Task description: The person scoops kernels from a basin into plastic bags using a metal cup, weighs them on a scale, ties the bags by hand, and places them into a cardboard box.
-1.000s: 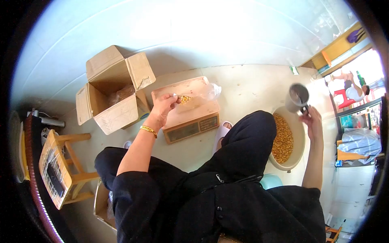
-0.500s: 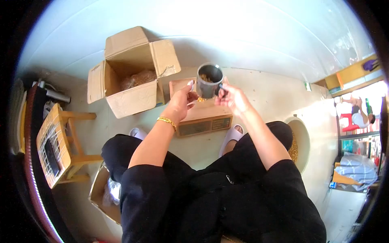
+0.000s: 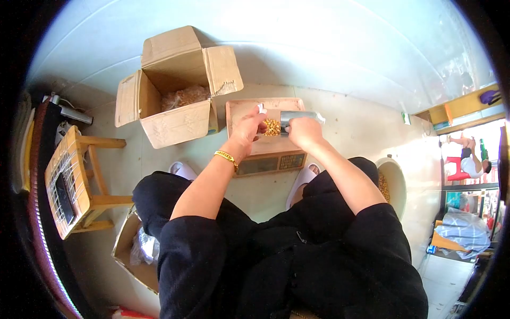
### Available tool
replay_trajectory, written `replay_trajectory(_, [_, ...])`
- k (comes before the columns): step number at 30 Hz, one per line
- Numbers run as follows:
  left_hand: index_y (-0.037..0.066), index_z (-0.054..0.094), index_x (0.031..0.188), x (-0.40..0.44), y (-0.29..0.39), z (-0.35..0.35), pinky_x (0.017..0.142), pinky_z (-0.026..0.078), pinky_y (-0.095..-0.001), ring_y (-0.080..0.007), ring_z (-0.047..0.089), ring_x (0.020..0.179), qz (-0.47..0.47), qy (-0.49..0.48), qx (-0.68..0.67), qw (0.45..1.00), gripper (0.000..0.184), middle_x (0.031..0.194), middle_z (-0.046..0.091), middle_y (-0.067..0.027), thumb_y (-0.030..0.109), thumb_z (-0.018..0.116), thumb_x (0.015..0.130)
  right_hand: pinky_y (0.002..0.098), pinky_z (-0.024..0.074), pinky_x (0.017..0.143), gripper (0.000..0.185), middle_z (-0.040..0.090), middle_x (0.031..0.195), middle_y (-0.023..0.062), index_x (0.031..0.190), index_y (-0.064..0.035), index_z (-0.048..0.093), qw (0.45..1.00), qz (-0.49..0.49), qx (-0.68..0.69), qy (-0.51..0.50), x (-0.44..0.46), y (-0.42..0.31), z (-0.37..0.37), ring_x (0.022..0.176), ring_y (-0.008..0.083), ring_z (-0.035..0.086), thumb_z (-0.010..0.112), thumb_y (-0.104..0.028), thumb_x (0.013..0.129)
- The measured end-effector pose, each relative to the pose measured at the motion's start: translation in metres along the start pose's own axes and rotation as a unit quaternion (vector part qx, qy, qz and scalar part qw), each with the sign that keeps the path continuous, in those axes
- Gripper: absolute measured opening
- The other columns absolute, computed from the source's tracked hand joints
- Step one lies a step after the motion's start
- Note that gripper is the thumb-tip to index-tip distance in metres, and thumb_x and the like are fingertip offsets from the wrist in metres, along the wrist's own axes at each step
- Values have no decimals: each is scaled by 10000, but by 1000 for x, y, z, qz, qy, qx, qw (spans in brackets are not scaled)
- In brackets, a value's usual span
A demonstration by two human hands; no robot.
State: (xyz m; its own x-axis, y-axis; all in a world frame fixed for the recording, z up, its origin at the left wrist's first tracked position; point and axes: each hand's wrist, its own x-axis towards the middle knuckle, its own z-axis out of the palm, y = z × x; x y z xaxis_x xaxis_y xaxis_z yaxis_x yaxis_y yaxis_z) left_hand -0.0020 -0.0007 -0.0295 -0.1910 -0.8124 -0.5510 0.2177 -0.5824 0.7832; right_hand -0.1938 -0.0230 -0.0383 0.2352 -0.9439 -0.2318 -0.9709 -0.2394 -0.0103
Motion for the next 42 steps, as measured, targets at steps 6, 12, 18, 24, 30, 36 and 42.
replay_trajectory(6, [184, 402, 1396, 0, 0, -2, 692, 360, -300, -92, 506, 721, -8, 3, -25, 1000, 585, 763, 521, 24, 318, 597, 861, 436, 525, 645, 164, 654, 776, 226, 788, -18, 692, 999, -16, 5, 52, 0, -9, -11, 741, 352, 661, 548, -63, 725])
replay_trajectory(12, [170, 441, 1359, -7, -1, -6, 722, 417, -293, -107, 525, 777, -17, -10, -38, 999, 482, 781, 541, 27, 271, 553, 902, 445, 516, 678, 159, 658, 797, 202, 842, -43, 689, 998, 8, 53, 20, 3, 2, -14, 770, 353, 653, 570, -134, 790])
replay_trajectory(18, [168, 412, 1386, -6, -7, -11, 733, 422, -295, -108, 531, 795, -28, -13, -31, 999, 530, 798, 547, 23, 266, 575, 891, 449, 495, 700, 205, 655, 813, 184, 859, -67, 688, 997, 3, 74, -13, 3, 14, -10, 793, 341, 640, 585, -244, 850])
replay_trajectory(24, [175, 403, 1385, -12, -5, -4, 749, 438, -306, -110, 536, 816, -35, -1, -25, 999, 501, 827, 558, 15, 230, 558, 911, 444, 497, 680, 161, 651, 802, 190, 805, -26, 671, 991, -56, 102, 67, -14, -1, -17, 781, 343, 642, 579, -158, 809])
replay_trajectory(30, [159, 367, 1408, -11, -3, -2, 755, 442, -305, -111, 536, 818, -39, 0, -30, 999, 537, 839, 564, 7, 219, 557, 910, 404, 535, 688, 230, 666, 883, 208, 810, 1, 696, 993, -63, 84, 58, -8, -6, -3, 819, 329, 666, 479, -71, 789])
replay_trajectory(36, [144, 310, 1438, -10, -3, -7, 747, 437, -303, -117, 537, 818, -35, -8, -31, 999, 587, 851, 572, -4, 205, 552, 906, 398, 511, 616, 143, 657, 795, 165, 723, -49, 672, 989, -114, -38, 80, -6, -5, 0, 728, 305, 647, 538, -96, 743])
replay_trajectory(42, [110, 242, 1461, -11, -3, -6, 759, 432, -299, -123, 545, 835, -24, -19, -24, 999, 645, 888, 600, -14, 208, 549, 903, 401, 508, 611, 134, 652, 815, 157, 775, -54, 665, 986, -113, -93, 81, -6, -5, 2, 744, 296, 642, 552, -125, 757])
